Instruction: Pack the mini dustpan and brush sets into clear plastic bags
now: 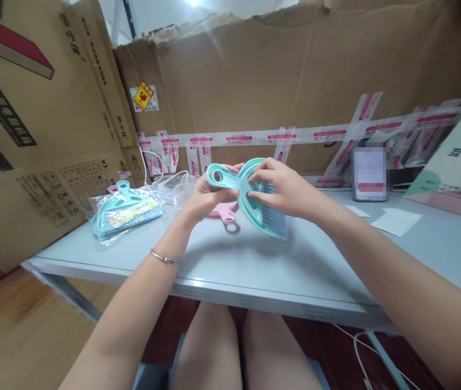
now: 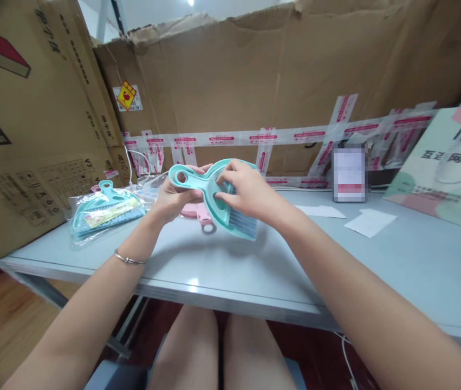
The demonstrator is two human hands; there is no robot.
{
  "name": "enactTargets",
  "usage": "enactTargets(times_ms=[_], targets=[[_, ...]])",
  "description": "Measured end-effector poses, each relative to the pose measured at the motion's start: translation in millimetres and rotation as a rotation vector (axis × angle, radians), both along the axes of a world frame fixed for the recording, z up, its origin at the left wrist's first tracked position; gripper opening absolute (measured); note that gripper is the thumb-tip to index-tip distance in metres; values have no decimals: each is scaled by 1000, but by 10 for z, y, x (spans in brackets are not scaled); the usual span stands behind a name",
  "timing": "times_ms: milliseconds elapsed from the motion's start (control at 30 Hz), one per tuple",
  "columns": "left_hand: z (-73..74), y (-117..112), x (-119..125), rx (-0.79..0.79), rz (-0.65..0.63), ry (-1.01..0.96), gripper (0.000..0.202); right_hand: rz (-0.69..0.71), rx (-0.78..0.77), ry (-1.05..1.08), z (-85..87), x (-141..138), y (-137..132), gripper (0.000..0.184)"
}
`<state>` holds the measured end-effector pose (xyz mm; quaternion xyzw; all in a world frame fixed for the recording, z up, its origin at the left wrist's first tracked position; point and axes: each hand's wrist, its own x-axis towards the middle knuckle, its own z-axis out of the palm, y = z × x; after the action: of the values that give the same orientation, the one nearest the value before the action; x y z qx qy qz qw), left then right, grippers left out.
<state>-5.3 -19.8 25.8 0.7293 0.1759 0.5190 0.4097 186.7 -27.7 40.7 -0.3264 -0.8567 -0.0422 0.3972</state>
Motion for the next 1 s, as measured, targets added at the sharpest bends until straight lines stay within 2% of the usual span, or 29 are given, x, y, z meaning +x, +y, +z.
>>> enactTargets(times_ms=[100, 233, 300, 400, 500, 567, 667, 800, 1000], targets=[[15, 44, -6, 168, 159, -15, 38, -63, 120, 158, -13, -10, 13, 11], [8, 144, -121, 291, 556, -94, 33, -223, 304, 374, -70, 157, 160, 14], [-18, 176, -160, 360, 727, -18, 32, -240, 287, 286, -165, 263, 287, 18], [-72, 191, -157, 488, 826, 265, 28, -254, 104, 5, -375, 362, 477, 26], [-115, 192, -129, 517, 853, 595, 23, -251, -92, -194, -574, 380, 602, 35], [-138, 195, -117, 484, 844, 791, 20, -204, -149, -262, -669, 376, 650, 39], [-177, 201, -114, 417, 760, 968, 23, -159, -199, -301, -762, 384, 702, 44], [-243, 212, -139, 298, 594, 1092, 38, -193, -240, -262, -847, 411, 761, 50], [-291, 232, -222, 82, 471, 1073, 60, -206, -261, -151, -941, 409, 761, 50]])
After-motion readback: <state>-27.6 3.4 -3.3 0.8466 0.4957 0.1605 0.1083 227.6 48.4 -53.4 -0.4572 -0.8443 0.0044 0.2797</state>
